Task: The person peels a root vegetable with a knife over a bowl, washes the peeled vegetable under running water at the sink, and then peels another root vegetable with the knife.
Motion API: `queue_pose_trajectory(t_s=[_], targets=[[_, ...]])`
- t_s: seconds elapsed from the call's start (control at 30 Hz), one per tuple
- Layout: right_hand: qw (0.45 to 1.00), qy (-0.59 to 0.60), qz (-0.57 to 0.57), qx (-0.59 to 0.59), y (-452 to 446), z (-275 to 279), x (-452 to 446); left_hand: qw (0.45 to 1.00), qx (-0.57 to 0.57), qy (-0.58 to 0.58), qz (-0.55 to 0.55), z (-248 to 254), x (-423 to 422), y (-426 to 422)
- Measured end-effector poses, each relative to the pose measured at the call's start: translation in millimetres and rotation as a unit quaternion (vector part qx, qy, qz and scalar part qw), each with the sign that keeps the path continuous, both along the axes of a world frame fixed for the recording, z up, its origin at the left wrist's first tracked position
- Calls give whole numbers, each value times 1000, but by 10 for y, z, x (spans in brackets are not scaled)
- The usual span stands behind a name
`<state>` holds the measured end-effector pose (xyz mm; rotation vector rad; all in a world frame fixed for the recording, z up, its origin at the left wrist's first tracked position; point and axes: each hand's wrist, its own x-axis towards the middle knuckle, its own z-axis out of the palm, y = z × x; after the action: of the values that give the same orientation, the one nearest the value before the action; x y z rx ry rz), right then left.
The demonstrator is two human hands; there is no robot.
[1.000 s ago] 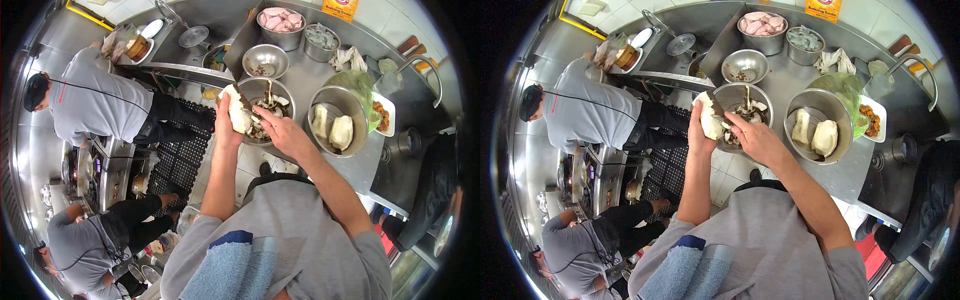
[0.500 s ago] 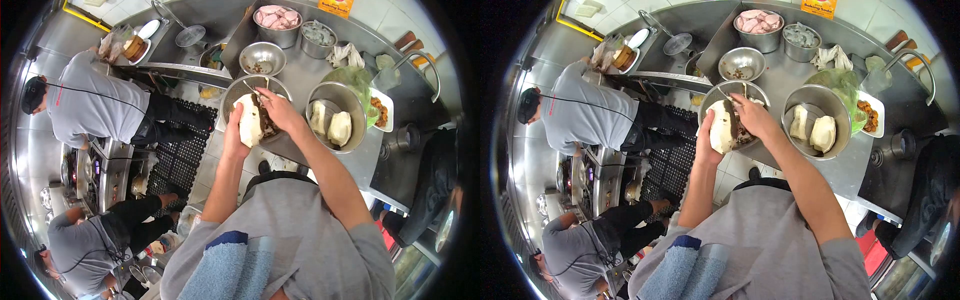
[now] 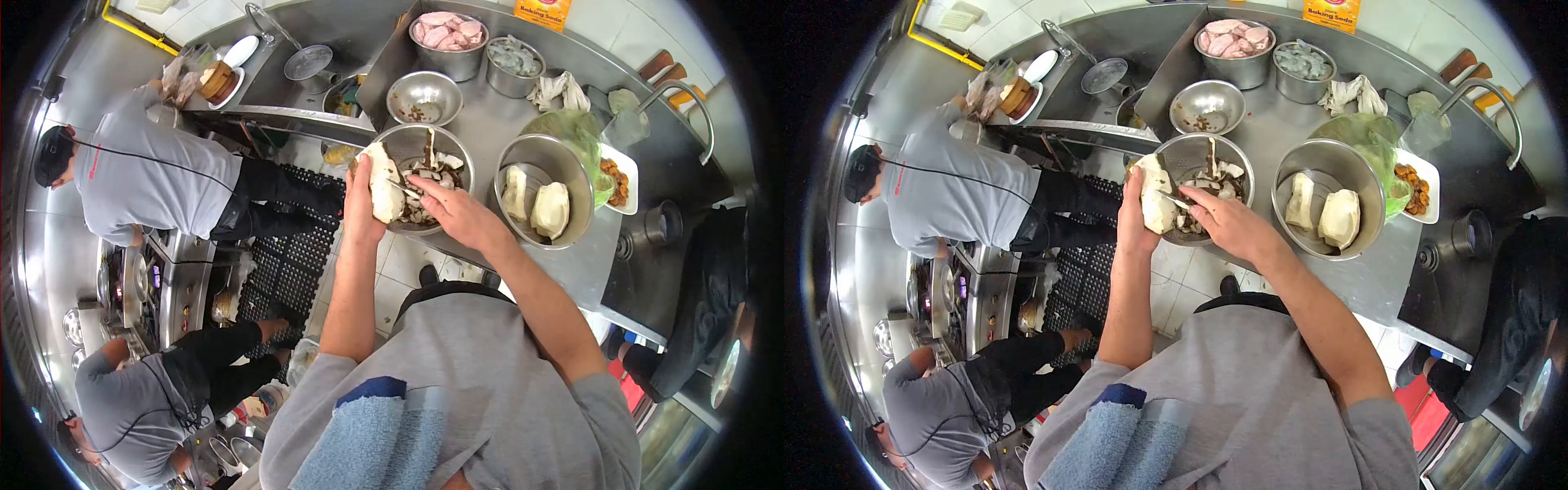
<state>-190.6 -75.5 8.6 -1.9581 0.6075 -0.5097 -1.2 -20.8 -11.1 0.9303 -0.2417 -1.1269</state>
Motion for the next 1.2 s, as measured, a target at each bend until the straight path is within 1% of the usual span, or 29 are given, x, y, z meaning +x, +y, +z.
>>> queue_pose_trajectory(t_s=[0.1,0.2,0.33,0.4,0.47,0.5,0.53,0.57,0.6,0.7,0.77,0.8,0.93,1.1,1.2], targets=[[998,30,-36,-37,35,85,43,1000,6,19,-13,-23,-12,3],[994,-4,-68,-87,65,17,107,999,7,35,-26,-84,-12,17],[990,79,-74,-90,44,112,179,998,8,55,-29,-148,20,45],[984,124,-87,-96,7,150,238,996,6,55,-63,-120,-54,102],[989,58,-118,-73,-217,-59,282,994,16,61,-86,-127,-172,146],[989,24,-131,-60,-365,-261,316,996,24,48,-73,-87,-242,166],[989,15,-135,-62,-513,-589,358,995,19,49,-82,-45,-248,164],[990,42,-133,35,-474,-485,316,994,13,53,-92,-26,-260,153],[981,67,-129,128,-405,-209,242,995,10,52,-84,-22,-255,132],[974,86,-82,195,-248,82,119,997,4,44,-61,3,-147,110],[996,-8,-49,74,-150,-159,82,997,4,40,-60,5,-81,109],[998,-23,-60,6,-85,-171,83,995,-16,39,-88,113,-92,124],[998,18,-48,40,-44,18,46,992,-22,67,-104,95,-53,99],[999,21,-30,33,-67,47,35,991,-18,71,-111,64,-30,104],[999,15,-45,19,-40,-4,66,994,12,56,-91,72,-27,108]])
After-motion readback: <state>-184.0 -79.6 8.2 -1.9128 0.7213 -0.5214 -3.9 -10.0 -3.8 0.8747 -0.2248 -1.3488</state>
